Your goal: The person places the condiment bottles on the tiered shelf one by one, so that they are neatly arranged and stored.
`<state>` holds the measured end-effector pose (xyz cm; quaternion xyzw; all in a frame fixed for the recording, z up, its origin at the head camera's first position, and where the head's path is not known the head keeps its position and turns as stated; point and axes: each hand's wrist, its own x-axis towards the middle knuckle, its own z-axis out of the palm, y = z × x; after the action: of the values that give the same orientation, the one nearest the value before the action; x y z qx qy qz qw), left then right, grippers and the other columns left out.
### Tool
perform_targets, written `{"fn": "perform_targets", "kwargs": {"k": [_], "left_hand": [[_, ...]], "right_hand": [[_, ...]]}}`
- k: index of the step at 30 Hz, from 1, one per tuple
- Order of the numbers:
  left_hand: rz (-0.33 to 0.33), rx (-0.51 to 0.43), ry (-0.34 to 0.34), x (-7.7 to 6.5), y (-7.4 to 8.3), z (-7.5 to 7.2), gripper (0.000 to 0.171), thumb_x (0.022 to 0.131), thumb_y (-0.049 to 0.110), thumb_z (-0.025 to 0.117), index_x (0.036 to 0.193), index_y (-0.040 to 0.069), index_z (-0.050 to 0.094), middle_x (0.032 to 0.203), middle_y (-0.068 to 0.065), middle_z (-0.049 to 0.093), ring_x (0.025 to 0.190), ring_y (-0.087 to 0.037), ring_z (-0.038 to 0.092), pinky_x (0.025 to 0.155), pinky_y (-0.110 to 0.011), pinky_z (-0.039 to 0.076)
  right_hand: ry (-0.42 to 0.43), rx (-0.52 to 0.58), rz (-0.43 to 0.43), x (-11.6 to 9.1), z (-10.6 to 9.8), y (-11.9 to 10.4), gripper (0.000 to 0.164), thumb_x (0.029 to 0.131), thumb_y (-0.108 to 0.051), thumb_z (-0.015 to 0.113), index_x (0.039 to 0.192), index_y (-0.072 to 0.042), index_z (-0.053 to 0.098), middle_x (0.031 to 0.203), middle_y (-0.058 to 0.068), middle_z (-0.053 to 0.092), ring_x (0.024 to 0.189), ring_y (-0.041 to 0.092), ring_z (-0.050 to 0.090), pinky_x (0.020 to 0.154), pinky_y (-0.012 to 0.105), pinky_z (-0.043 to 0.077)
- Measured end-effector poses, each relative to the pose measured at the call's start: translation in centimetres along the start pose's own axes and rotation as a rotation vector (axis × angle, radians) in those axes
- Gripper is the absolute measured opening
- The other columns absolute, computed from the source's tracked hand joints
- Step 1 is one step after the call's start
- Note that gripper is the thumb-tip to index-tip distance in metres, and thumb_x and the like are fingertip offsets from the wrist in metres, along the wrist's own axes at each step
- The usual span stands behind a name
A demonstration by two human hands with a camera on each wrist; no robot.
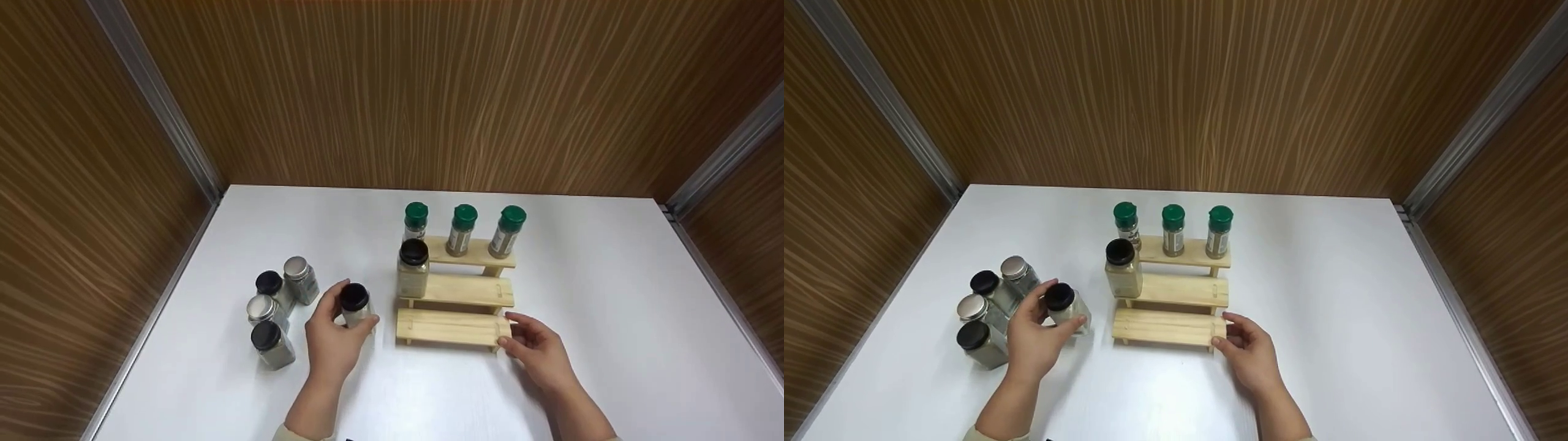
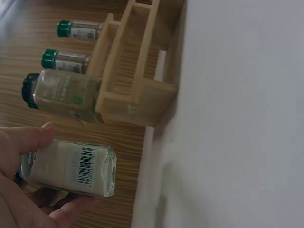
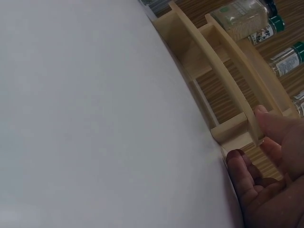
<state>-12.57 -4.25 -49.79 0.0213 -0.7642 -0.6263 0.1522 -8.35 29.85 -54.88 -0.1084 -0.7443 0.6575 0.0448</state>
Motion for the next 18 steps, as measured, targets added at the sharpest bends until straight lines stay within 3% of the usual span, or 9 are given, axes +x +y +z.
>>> {"fn": "perform_targets", "kwargs": {"k": [11,18], "left_hand": [[0.092,-0.092,-0.047,-1.4,5.1,0.2,0.071,0.07,-0.004,0.096,0.136,0.004,0.068,0.118,-0.011,0.076,0.109,-0.025,0.073,0.07,-0.033,0.063],[0.158,-0.104,-0.072,-2.2,7.5,1.6,0.074,0.07,0.001,0.098,0.137,0.006,0.069,0.121,-0.009,0.074,0.105,-0.025,0.072,0.067,-0.031,0.06]], "right_hand": [[0.008,-0.007,0.018,-0.1,0.0,-0.1,0.052,0.089,0.015,0.076,0.139,0.011,0.06,0.109,0.021,0.071,0.083,0.015,0.07,0.07,0.024,0.059],[-0.003,-0.025,0.036,0.0,-0.2,0.0,0.053,0.09,0.012,0.076,0.141,0.008,0.06,0.114,0.021,0.07,0.086,0.015,0.069,0.072,0.025,0.059]]}}
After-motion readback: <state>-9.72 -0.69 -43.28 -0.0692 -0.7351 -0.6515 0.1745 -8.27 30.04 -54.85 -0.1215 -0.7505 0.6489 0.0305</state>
